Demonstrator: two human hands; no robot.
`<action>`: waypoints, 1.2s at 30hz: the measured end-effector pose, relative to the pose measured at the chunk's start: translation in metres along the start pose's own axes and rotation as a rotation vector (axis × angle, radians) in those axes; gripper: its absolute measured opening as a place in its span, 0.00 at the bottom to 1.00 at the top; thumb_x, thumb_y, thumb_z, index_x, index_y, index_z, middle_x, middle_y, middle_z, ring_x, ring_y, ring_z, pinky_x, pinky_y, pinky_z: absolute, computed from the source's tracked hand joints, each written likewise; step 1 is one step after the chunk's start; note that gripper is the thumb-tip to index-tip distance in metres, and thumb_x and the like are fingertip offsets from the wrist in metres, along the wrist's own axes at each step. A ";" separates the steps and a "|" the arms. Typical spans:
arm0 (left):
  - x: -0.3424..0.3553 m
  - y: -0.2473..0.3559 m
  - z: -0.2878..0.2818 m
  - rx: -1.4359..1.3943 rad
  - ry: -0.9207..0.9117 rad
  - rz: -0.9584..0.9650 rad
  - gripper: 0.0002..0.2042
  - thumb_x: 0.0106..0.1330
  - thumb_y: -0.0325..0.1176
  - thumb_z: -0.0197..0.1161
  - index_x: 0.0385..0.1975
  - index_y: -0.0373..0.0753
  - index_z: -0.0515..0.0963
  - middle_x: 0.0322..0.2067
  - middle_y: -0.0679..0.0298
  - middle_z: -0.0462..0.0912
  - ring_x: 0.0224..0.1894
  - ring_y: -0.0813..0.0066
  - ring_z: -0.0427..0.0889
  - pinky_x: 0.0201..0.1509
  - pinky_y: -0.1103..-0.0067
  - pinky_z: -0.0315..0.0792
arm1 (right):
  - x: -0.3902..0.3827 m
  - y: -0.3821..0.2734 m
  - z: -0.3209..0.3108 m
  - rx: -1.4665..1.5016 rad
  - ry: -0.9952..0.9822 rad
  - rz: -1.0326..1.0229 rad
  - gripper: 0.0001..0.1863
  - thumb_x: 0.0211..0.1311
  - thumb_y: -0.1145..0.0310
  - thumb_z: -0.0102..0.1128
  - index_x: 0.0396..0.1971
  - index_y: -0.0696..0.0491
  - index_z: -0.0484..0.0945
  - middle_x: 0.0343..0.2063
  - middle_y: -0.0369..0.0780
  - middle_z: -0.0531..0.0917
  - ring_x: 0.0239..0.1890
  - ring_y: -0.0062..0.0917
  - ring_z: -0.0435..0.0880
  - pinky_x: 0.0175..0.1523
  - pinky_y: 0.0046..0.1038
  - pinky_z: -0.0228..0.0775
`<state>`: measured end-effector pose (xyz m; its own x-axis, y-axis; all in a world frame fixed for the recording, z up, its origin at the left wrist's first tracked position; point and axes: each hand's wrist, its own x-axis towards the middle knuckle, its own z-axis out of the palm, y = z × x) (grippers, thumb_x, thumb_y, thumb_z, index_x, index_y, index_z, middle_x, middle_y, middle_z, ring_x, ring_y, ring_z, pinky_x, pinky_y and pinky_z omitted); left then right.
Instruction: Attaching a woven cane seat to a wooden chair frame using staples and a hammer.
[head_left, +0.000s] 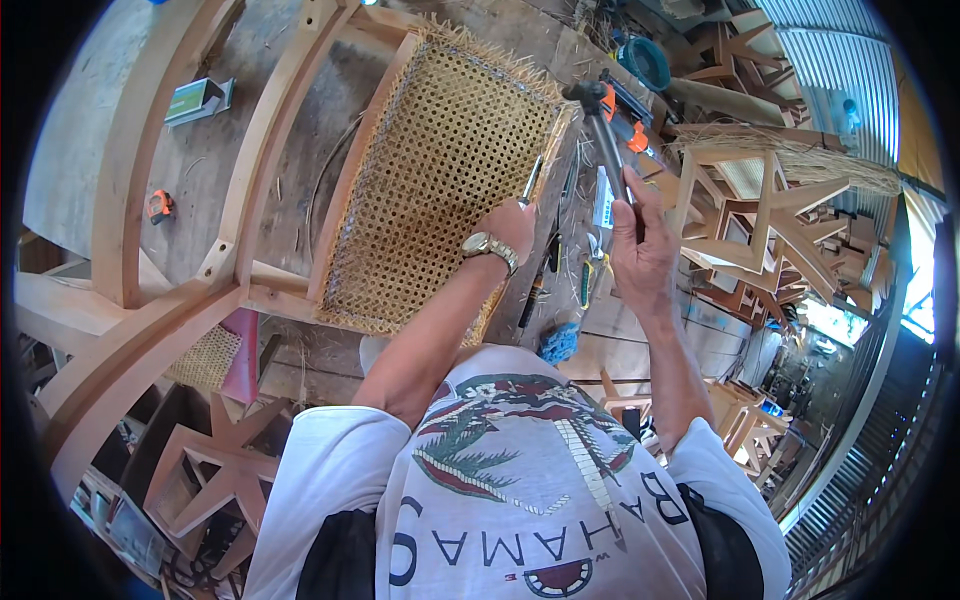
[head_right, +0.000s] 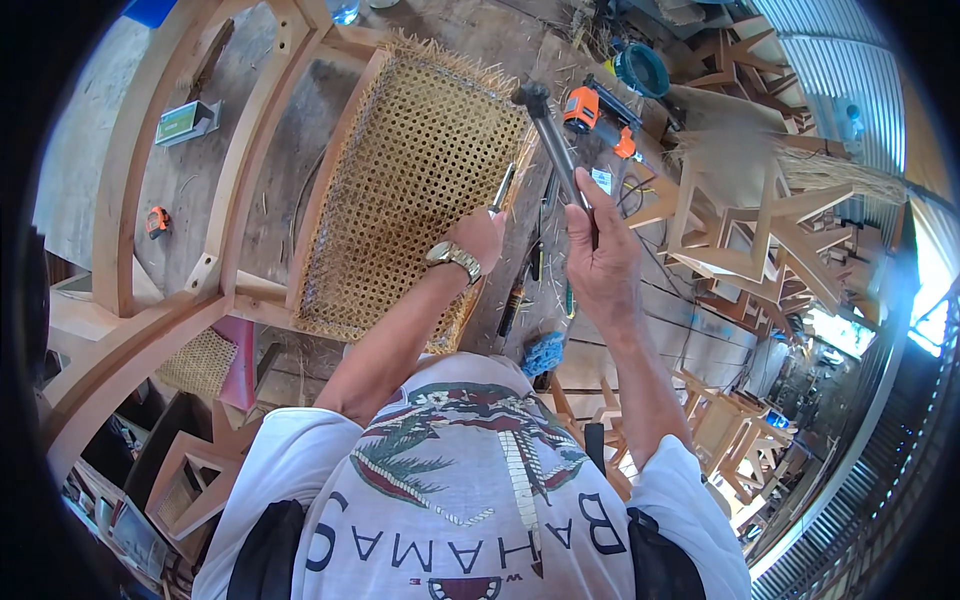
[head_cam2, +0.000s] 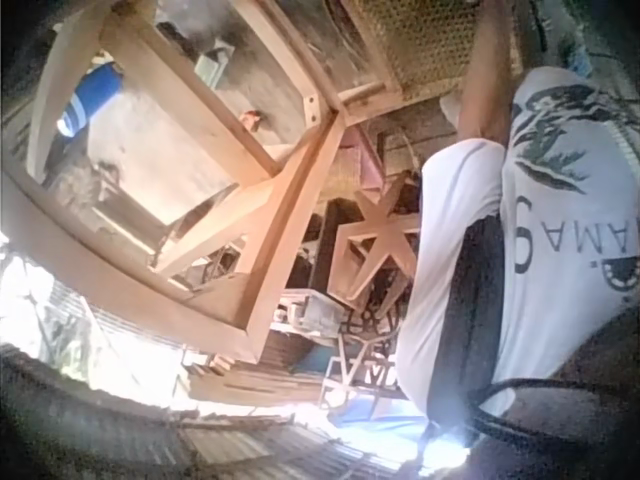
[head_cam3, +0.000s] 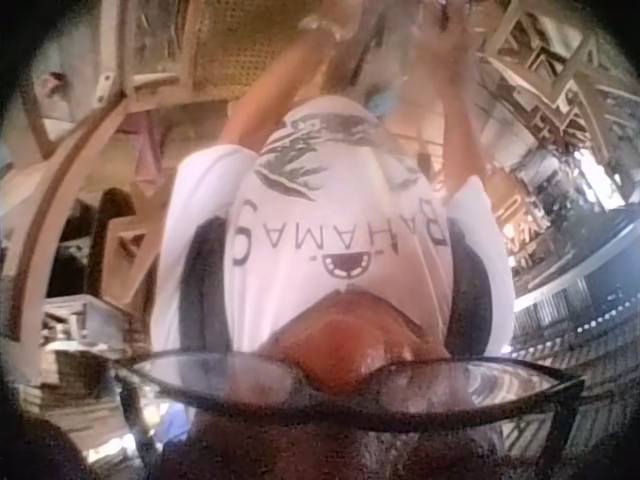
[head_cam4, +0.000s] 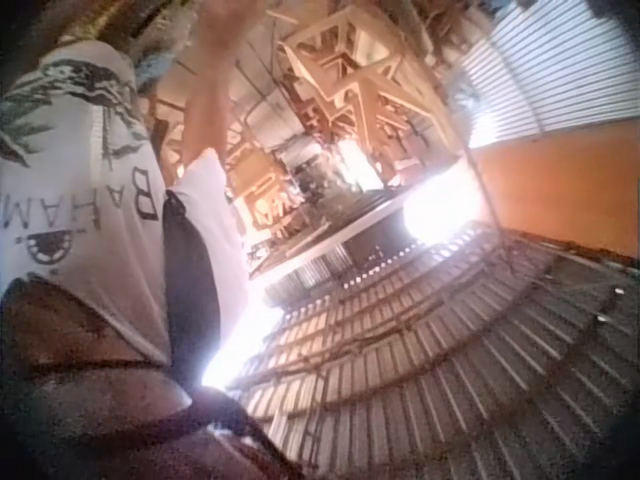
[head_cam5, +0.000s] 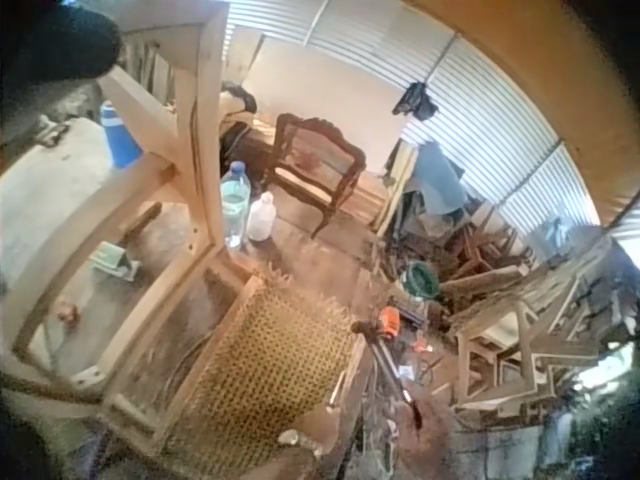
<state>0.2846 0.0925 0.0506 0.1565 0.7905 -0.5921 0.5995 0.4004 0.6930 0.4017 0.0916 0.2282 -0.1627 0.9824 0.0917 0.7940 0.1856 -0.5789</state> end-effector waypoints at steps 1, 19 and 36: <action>-0.003 0.004 -0.004 0.000 -0.002 0.000 0.23 0.74 0.49 0.44 0.43 0.32 0.76 0.38 0.43 0.83 0.43 0.45 0.83 0.48 0.58 0.77 | 0.001 0.001 0.001 0.024 0.058 -0.097 0.21 0.69 0.72 0.57 0.61 0.51 0.71 0.41 0.39 0.84 0.34 0.16 0.77 0.41 0.20 0.72; -0.013 0.002 -0.007 -0.090 0.051 0.007 0.23 0.74 0.48 0.45 0.35 0.31 0.79 0.33 0.43 0.83 0.39 0.44 0.83 0.43 0.56 0.76 | -0.009 0.030 0.024 -0.056 -0.104 0.120 0.17 0.69 0.66 0.52 0.56 0.50 0.74 0.42 0.49 0.83 0.45 0.45 0.82 0.48 0.40 0.74; -0.017 0.004 -0.011 -0.017 -0.013 -0.018 0.23 0.73 0.49 0.45 0.39 0.33 0.79 0.40 0.44 0.83 0.44 0.44 0.83 0.49 0.58 0.76 | 0.013 -0.004 -0.003 0.002 -0.072 0.013 0.17 0.70 0.68 0.54 0.58 0.50 0.74 0.39 0.46 0.83 0.35 0.27 0.83 0.42 0.27 0.74</action>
<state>0.2757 0.0863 0.0681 0.1566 0.7771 -0.6096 0.5885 0.4223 0.6895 0.3982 0.1039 0.2340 -0.1945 0.9806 0.0258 0.7949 0.1730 -0.5815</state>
